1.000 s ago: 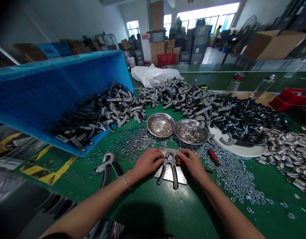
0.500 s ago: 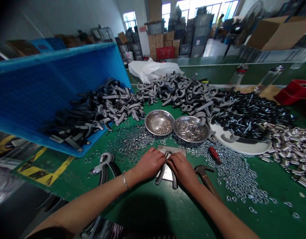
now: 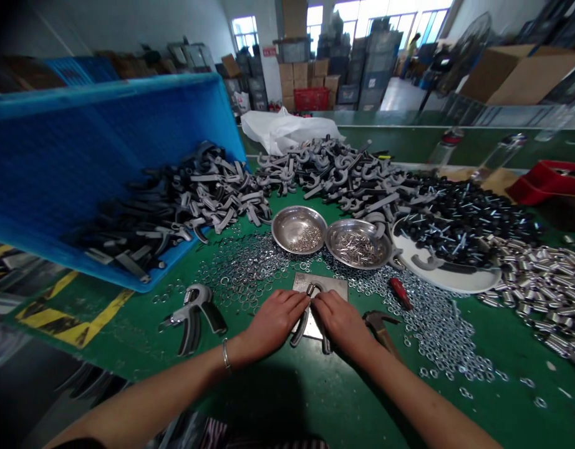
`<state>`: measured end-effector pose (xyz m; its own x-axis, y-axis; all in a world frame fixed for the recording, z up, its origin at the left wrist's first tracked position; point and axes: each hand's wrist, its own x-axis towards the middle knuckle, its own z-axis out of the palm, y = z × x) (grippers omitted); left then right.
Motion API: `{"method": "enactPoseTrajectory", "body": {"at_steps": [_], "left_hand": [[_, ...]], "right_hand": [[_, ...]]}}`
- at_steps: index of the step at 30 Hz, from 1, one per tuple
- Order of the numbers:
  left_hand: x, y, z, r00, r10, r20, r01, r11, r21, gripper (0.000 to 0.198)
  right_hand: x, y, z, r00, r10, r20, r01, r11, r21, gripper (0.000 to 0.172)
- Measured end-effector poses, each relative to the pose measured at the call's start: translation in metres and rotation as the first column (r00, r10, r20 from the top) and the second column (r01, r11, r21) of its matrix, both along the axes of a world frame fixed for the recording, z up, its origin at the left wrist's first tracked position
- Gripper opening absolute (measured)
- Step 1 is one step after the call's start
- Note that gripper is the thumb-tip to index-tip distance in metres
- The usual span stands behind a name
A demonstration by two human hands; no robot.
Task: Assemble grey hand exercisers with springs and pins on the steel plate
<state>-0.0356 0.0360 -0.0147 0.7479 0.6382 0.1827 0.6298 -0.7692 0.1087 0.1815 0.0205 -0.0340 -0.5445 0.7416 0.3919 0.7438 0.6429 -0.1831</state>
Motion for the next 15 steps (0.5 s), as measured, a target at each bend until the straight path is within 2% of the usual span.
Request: {"method": "enactPoseTrajectory", "body": {"at_steps": [3, 5, 8, 10, 12, 14, 15], "left_hand": [[-0.002, 0.003, 0.004, 0.996, 0.064, 0.06, -0.058, 0.993, -0.103, 0.036], [-0.003, 0.003, 0.004, 0.995, 0.064, 0.081, -0.053, 0.99, -0.129, 0.037], [-0.004, 0.001, 0.004, 0.994, 0.052, 0.095, -0.039, 0.99, -0.137, 0.038], [-0.005, 0.001, 0.006, 0.993, 0.048, 0.104, -0.033, 0.989, -0.145, 0.036], [-0.005, 0.008, 0.013, 0.991, 0.055, 0.126, -0.036, 0.988, -0.149, 0.032], [-0.005, 0.026, 0.025, 0.985, 0.084, 0.149, -0.065, 0.989, -0.132, 0.029], [-0.004, 0.039, 0.031, 0.983, 0.108, 0.15, -0.091, 0.989, -0.115, 0.028]], "right_hand": [[0.009, -0.008, 0.005, 0.976, 0.089, 0.199, -0.097, 0.995, 0.03, 0.041], [0.013, -0.015, 0.007, 0.937, 0.123, 0.328, -0.143, 0.989, 0.038, 0.05], [0.012, -0.02, 0.006, 0.911, 0.127, 0.392, -0.149, 0.988, 0.027, 0.056], [0.01, -0.019, 0.007, 0.925, 0.111, 0.363, -0.121, 0.993, 0.005, 0.058], [0.013, -0.015, 0.013, 0.96, 0.107, 0.258, -0.091, 0.993, -0.074, 0.058], [0.025, -0.016, 0.023, 0.986, 0.09, 0.14, -0.067, 0.985, -0.161, 0.056], [0.035, -0.021, 0.027, 0.995, 0.037, 0.088, -0.02, 0.982, -0.187, 0.053]]}}
